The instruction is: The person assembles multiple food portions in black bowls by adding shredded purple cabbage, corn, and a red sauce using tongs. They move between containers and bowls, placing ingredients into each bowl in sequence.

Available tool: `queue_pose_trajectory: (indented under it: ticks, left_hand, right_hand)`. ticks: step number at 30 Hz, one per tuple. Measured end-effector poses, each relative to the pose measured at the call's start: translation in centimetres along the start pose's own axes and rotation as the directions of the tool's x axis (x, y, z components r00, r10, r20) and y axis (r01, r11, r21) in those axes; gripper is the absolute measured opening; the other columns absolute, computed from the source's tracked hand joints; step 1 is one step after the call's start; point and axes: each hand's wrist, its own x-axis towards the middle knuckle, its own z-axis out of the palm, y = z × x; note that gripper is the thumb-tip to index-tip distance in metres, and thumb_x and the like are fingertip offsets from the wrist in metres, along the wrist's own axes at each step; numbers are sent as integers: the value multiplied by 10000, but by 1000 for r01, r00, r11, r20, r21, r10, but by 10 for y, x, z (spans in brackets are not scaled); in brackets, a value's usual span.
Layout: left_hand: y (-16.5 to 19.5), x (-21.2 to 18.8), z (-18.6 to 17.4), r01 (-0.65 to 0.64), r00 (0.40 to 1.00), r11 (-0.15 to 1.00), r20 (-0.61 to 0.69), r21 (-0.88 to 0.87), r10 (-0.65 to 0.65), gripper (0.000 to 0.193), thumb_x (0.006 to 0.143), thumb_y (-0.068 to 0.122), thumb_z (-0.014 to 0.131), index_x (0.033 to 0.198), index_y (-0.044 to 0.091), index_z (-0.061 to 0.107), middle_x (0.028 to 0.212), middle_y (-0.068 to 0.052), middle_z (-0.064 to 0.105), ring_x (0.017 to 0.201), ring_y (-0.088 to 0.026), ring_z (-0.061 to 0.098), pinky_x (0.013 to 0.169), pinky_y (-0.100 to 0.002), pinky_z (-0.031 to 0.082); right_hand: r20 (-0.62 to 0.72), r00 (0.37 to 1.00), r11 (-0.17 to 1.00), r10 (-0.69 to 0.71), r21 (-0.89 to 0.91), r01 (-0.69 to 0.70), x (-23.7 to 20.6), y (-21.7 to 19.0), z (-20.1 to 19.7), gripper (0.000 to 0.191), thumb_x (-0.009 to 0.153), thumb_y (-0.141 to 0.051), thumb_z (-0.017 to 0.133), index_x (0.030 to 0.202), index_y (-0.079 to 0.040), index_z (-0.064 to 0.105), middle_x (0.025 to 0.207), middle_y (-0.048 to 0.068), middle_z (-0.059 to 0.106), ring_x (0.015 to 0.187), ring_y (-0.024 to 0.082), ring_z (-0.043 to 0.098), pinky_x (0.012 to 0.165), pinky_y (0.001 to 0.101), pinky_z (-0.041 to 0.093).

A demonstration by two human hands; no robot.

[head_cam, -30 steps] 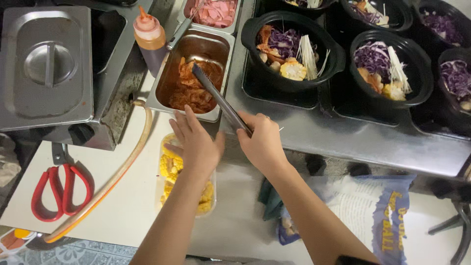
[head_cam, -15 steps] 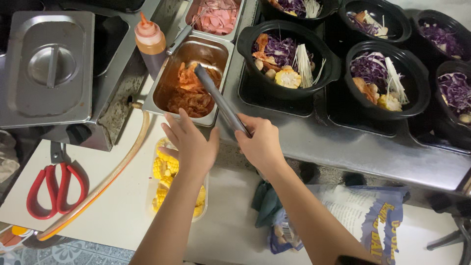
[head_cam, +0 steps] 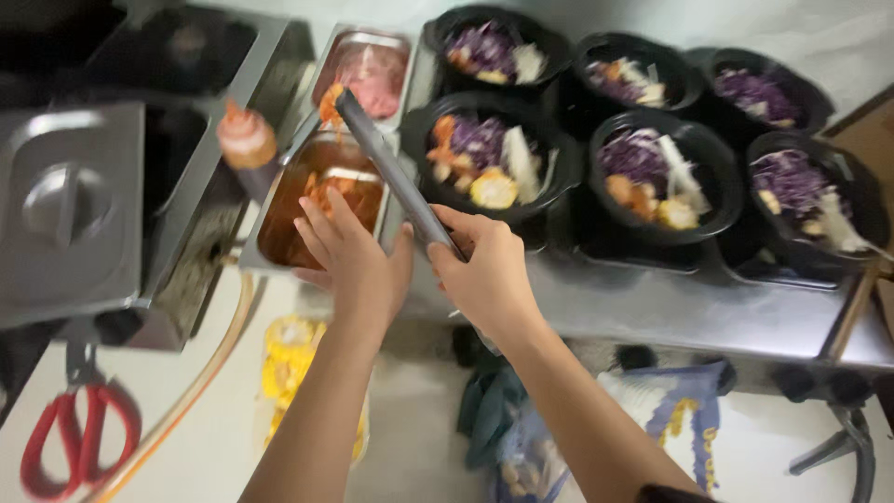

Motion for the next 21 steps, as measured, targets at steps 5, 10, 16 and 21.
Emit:
queue_pose_trajectory:
  ticks: [5, 10, 16, 21]
  left_hand:
    - [69, 18, 12, -154, 988, 988, -31, -24, 153, 1029, 891, 501, 716, 1615, 65, 130, 1688, -242, 20, 1558, -460, -21, 1096, -832, 53]
    - [158, 23, 45, -266, 964, 963, -9, -48, 266, 1046, 878, 509, 724, 1619, 71, 130, 1683, -235, 49, 1557, -455, 8, 1100, -830, 83]
    - [240, 15, 100, -315, 934, 949, 180, 6, 309, 1044, 907, 534, 682, 1602, 67, 59, 1676, -240, -47, 1544, -451, -58, 1103, -817, 49]
    - [273, 16, 148, -330, 899, 943, 319, 45, 299, 1060, 920, 545, 652, 1600, 84, -19, 1671, -232, -106, 1552, -417, -123, 1128, -801, -24]
  right_hand:
    - [-136, 987, 989, -83, 111, 98, 22, -6, -63, 475, 857, -48, 681, 1326, -125, 691, 787, 22, 739, 629, 61, 680, 569, 242, 604]
    - [-268, 957, 993, -115, 2, 120, 49, 9, -161, 441, 867, -44, 699, 1304, -110, 708, 801, 39, 748, 634, 56, 687, 585, 247, 611]
    - [-358, 925, 984, -125, -168, 68, 104, 42, -275, 474, 865, -29, 681, 1334, -93, 673, 838, 57, 761, 617, 94, 691, 571, 270, 614]
    - [-296, 944, 959, -150, -275, 66, 159, 87, -329, 484, 863, -12, 660, 1344, -70, 667, 859, 100, 749, 664, 117, 725, 596, 280, 646]
